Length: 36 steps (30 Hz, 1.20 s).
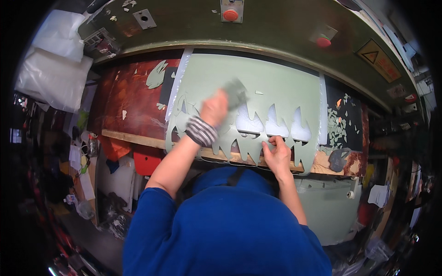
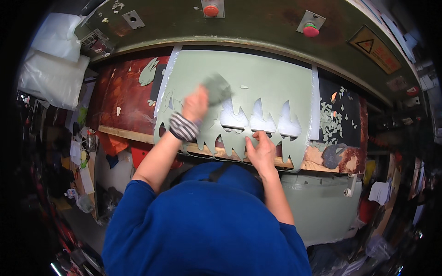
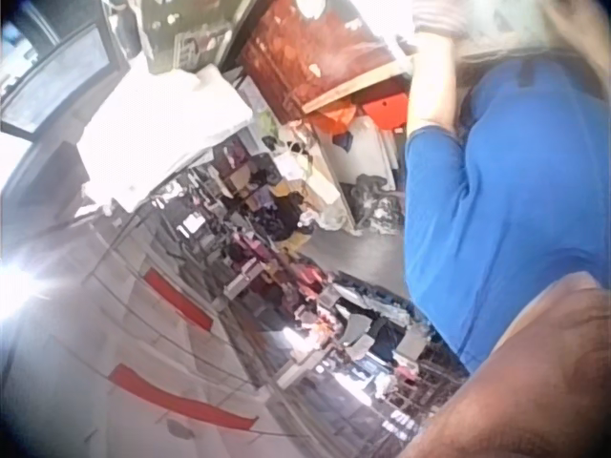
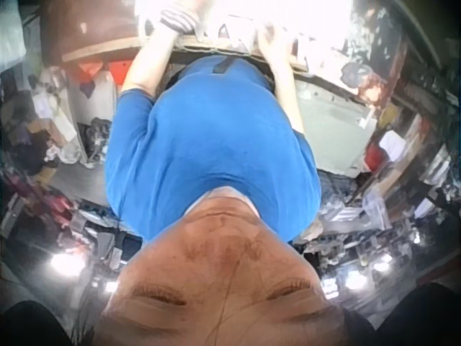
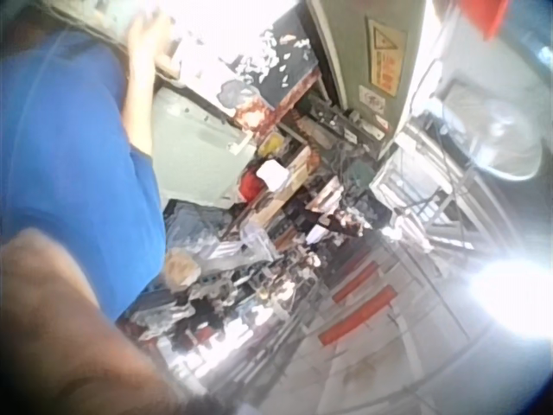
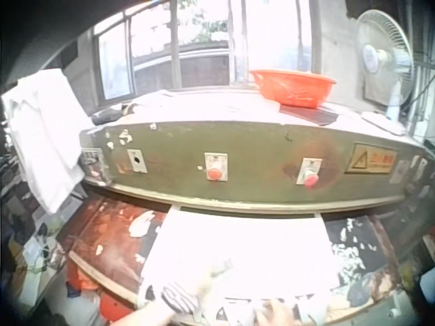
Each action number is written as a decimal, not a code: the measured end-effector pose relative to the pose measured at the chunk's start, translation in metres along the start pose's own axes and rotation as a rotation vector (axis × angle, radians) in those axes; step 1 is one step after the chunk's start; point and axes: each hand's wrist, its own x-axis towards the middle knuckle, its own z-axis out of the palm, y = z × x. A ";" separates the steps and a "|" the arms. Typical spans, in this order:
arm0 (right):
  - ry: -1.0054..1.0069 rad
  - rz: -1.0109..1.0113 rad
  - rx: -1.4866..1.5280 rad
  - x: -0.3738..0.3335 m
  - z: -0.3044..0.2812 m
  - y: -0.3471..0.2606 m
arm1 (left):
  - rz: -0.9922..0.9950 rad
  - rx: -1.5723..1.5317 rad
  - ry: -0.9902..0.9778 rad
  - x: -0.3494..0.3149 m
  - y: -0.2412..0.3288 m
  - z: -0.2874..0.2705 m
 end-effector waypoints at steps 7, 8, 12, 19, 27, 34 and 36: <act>-0.081 0.095 0.012 -0.001 0.006 0.006 | 0.576 0.292 0.056 -0.051 -0.033 -0.034; -0.075 0.073 0.002 0.001 0.007 0.006 | 0.616 0.389 -0.072 -0.066 -0.032 -0.026; -0.054 0.046 -0.021 0.002 0.009 0.007 | 0.460 0.462 -0.049 -0.076 -0.038 -0.001; -0.006 0.029 -0.016 -0.015 0.014 0.007 | -0.186 0.062 0.329 -0.029 -0.071 -0.073; 0.036 0.030 -0.070 -0.021 0.010 0.008 | 0.228 0.409 -0.256 -0.100 -0.088 -0.064; 0.003 0.020 -0.075 -0.015 0.018 0.005 | 0.385 0.547 -0.140 -0.087 -0.110 -0.068; -0.006 -0.003 -0.053 -0.018 0.016 0.000 | 0.407 0.509 -0.177 -0.075 -0.109 -0.086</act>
